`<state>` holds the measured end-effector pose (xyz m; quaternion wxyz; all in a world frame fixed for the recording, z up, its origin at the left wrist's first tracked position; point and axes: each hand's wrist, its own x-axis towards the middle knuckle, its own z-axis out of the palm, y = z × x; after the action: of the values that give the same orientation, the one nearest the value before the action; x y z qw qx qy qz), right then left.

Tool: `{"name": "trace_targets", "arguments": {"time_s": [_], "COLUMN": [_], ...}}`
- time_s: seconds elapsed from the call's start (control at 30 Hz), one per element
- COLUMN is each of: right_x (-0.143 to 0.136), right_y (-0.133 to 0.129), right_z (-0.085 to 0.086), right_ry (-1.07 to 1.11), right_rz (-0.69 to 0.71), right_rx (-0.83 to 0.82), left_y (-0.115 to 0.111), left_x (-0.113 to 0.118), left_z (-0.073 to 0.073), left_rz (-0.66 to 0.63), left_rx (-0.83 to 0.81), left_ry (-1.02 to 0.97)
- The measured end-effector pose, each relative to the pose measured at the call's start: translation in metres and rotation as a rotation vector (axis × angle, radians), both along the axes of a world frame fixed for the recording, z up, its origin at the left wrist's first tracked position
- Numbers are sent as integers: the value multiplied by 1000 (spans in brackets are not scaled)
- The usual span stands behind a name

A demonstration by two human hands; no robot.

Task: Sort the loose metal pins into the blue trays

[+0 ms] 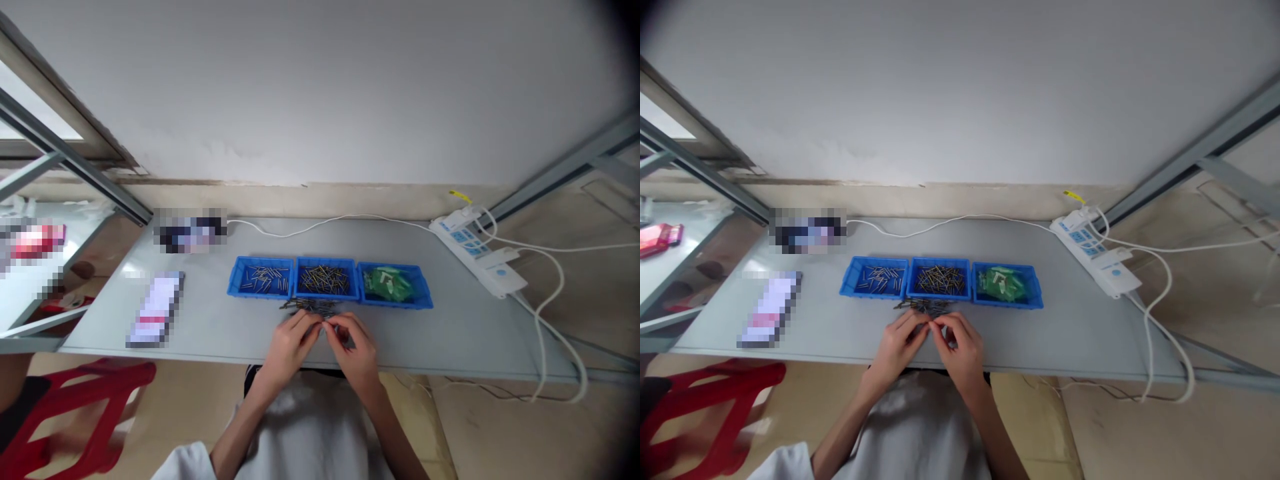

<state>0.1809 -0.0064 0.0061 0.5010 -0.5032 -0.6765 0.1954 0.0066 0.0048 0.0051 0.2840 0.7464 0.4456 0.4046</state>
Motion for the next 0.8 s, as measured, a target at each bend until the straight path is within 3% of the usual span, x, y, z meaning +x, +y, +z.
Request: {"name": "trace_targets", "arguments": {"time_s": [0.33, 0.57, 0.8], "right_x": [-4, -9, -10], "right_y": [-1, 2, 2], "right_z": [-5, -6, -3], "right_ry": [-13, -113, -82], "right_rz": [91, 207, 186], "right_rx": [-106, -132, -115], "left_y": [4, 4, 6], "left_x": [-4, -4, -4], "left_z": [-7, -7, -7], "left_rz": [216, 223, 231], "left_rx": [-40, -73, -91], "left_ry": [-151, -188, -183]}}
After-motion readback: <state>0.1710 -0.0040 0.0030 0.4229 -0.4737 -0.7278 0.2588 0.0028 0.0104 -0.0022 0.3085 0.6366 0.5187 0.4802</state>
